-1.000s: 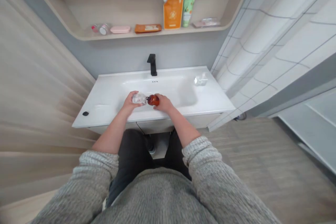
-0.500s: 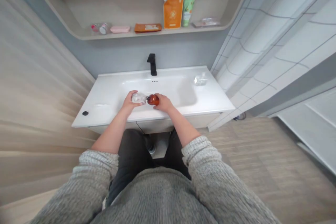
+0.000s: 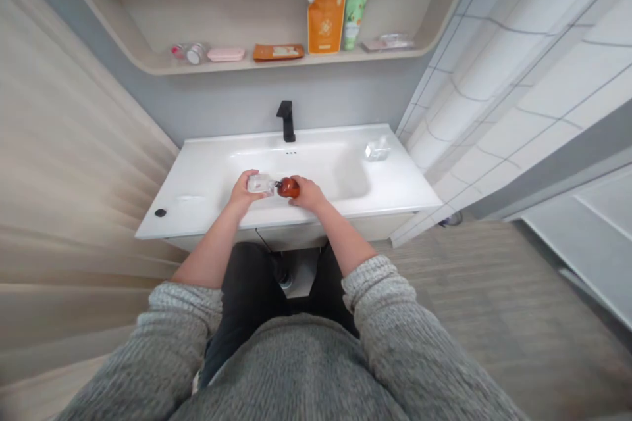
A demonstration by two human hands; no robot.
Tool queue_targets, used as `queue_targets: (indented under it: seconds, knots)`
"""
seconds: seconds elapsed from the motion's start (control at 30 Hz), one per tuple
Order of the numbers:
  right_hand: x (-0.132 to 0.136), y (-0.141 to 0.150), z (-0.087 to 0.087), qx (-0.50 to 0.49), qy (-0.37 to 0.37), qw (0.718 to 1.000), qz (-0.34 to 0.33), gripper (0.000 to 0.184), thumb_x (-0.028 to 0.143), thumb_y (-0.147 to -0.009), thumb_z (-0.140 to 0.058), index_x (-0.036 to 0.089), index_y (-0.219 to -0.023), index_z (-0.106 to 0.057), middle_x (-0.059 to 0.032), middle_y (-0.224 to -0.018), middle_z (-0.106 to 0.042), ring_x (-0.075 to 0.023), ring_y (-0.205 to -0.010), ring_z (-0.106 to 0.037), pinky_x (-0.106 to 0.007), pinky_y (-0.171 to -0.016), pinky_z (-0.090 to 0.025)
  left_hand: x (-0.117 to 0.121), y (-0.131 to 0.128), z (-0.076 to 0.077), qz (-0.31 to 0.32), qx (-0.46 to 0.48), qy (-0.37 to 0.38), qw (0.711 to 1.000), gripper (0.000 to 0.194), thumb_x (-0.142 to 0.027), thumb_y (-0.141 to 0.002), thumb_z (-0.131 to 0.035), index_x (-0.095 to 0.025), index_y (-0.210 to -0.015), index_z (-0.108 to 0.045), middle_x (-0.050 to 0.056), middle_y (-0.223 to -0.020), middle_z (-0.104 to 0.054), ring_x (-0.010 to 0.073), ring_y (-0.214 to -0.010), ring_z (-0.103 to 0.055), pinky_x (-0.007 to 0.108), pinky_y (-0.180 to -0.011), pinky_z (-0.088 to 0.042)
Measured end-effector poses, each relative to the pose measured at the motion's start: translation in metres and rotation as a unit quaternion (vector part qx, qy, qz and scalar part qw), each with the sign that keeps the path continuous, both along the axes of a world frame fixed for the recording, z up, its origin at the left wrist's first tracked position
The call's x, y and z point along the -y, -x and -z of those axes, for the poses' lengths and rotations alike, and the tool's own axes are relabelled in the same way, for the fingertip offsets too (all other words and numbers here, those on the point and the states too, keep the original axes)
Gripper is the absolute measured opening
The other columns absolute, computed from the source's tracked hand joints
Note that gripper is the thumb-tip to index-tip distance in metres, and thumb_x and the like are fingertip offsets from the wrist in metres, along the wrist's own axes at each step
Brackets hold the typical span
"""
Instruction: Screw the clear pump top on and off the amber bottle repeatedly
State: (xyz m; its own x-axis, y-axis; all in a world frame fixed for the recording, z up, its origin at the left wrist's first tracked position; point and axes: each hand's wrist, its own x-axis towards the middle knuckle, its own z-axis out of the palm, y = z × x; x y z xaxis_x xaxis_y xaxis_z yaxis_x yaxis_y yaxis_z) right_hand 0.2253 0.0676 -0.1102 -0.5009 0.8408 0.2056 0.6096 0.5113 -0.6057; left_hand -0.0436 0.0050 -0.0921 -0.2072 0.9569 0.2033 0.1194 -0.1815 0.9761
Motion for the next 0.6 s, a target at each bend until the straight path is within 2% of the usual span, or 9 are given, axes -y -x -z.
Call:
queue_targets:
  seconds: [0.27, 0.6]
  knots:
    - [-0.0002, -0.0002, 0.0013, 0.003, 0.000, 1.000, 0.002, 0.089, 0.031, -0.071, -0.099, 0.023, -0.153, -0.064, -0.0127, -0.142, -0.079, -0.0368, -0.128, -0.076, -0.051, -0.114, -0.060, 0.0005, -0.0009, 0.0002, -0.003, 0.008, -0.009, 1.000, 0.086, -0.028, -0.044, -0.102, -0.025, -0.124, -0.069, 0.003, -0.115, -0.073, 0.0257, -0.103, -0.069, 0.041, -0.096, -0.059]
    - [0.0014, 0.0003, -0.0010, -0.004, 0.000, 1.000, 0.003, 0.086, 0.028, -0.071, -0.098, 0.024, -0.150, -0.065, -0.0122, -0.143, -0.078, -0.0364, -0.128, -0.076, -0.051, -0.114, -0.059, -0.0016, 0.0013, 0.0044, -0.002, -0.001, -0.016, 1.000, 0.083, -0.028, -0.047, -0.102, -0.026, -0.125, -0.072, 0.004, -0.117, -0.076, 0.0273, -0.105, -0.072, 0.047, -0.102, -0.060]
